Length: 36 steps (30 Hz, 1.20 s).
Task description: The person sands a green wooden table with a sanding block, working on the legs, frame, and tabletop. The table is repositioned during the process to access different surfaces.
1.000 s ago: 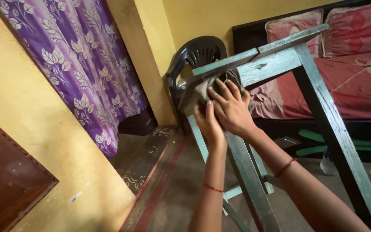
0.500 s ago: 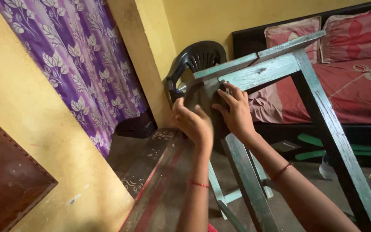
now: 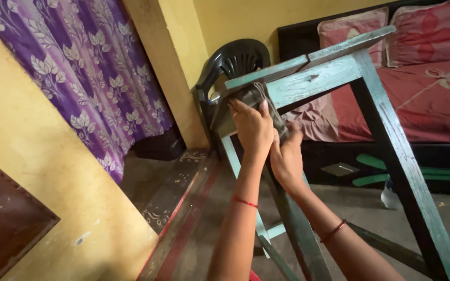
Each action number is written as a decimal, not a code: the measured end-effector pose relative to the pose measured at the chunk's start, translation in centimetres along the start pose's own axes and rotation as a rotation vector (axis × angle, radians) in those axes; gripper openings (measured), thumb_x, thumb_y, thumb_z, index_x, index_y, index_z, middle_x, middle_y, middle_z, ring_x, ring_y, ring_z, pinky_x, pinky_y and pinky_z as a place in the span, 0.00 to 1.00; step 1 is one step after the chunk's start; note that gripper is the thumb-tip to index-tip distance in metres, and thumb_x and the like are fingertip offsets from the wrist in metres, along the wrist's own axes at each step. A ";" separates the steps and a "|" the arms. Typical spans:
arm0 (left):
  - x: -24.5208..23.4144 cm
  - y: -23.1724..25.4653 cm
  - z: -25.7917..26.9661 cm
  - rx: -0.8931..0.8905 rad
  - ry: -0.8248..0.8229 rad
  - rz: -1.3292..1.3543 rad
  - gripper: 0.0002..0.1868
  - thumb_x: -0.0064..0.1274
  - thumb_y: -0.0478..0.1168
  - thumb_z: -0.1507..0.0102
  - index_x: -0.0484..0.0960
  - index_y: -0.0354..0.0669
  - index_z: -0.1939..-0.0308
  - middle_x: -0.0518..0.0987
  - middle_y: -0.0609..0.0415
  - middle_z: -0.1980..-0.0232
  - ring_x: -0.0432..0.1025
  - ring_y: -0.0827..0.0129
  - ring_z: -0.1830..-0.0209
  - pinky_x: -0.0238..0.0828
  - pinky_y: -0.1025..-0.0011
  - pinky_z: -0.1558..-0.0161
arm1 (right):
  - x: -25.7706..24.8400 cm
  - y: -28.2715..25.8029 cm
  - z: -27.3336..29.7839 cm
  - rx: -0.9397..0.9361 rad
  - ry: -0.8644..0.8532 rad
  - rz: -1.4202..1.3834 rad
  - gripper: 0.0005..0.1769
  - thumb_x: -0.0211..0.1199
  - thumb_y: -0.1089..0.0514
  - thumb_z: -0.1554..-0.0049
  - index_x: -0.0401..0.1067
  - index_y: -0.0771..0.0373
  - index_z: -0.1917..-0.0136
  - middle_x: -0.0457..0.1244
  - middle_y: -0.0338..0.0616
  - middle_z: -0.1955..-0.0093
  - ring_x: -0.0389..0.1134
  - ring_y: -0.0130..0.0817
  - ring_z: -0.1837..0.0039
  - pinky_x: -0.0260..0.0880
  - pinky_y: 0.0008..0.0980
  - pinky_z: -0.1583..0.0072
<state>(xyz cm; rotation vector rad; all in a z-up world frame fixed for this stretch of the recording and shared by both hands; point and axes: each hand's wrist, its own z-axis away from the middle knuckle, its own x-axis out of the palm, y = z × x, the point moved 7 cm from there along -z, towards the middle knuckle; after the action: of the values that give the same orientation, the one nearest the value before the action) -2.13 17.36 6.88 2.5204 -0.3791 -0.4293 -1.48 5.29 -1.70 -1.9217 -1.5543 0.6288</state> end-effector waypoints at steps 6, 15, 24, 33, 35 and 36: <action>-1.7 -0.3 -0.1 -0.174 -0.055 0.282 0.47 0.59 0.64 0.47 0.74 0.23 0.41 0.81 0.30 0.42 0.77 0.42 0.41 0.72 0.57 0.40 | 3.5 7.4 -0.3 0.379 -0.386 -0.140 0.56 0.25 0.22 0.30 0.68 0.81 0.41 0.65 0.64 0.54 0.58 0.36 0.51 0.66 0.38 0.46; -2.9 2.2 2.3 -0.002 0.114 -0.151 0.55 0.60 0.62 0.40 0.57 0.16 0.28 0.72 0.20 0.40 0.72 0.34 0.43 0.71 0.49 0.43 | 2.3 7.6 -0.4 0.447 -0.226 -0.330 0.60 0.26 0.17 0.39 0.56 0.73 0.23 0.61 0.48 0.30 0.59 0.32 0.30 0.57 0.30 0.33; -2.7 3.0 4.6 0.154 0.114 -0.318 0.51 0.54 0.58 0.33 0.52 0.14 0.28 0.65 0.14 0.34 0.66 0.30 0.32 0.63 0.50 0.31 | 2.0 5.2 0.6 0.585 -0.300 -0.486 0.54 0.25 0.24 0.37 0.64 0.73 0.28 0.67 0.56 0.34 0.66 0.36 0.31 0.63 0.31 0.31; -2.2 1.5 0.8 0.062 0.057 -0.137 0.52 0.52 0.63 0.32 0.55 0.11 0.31 0.67 0.13 0.34 0.68 0.31 0.35 0.67 0.53 0.37 | 1.7 5.4 0.3 0.223 -0.233 -0.366 0.47 0.30 0.30 0.32 0.56 0.75 0.26 0.58 0.49 0.28 0.55 0.36 0.27 0.51 0.33 0.28; -1.7 0.4 -0.2 -0.096 -0.024 -0.055 0.54 0.50 0.66 0.34 0.54 0.11 0.32 0.72 0.17 0.40 0.73 0.34 0.41 0.72 0.54 0.43 | 1.4 5.4 0.3 0.108 -0.190 -0.270 0.45 0.31 0.31 0.29 0.56 0.77 0.27 0.58 0.51 0.27 0.54 0.40 0.27 0.51 0.37 0.30; -1.4 0.0 -0.7 -0.174 -0.063 -0.016 0.55 0.49 0.67 0.35 0.54 0.11 0.32 0.75 0.19 0.43 0.75 0.36 0.44 0.75 0.54 0.45 | 1.3 5.2 0.1 0.050 -0.170 -0.224 0.44 0.31 0.32 0.27 0.56 0.79 0.27 0.57 0.52 0.27 0.53 0.42 0.27 0.51 0.38 0.31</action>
<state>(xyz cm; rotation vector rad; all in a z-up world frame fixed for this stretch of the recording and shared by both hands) -3.12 18.20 7.74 2.3468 -0.3308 -0.5256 2.33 5.77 -5.37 -1.6633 -1.8102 0.7398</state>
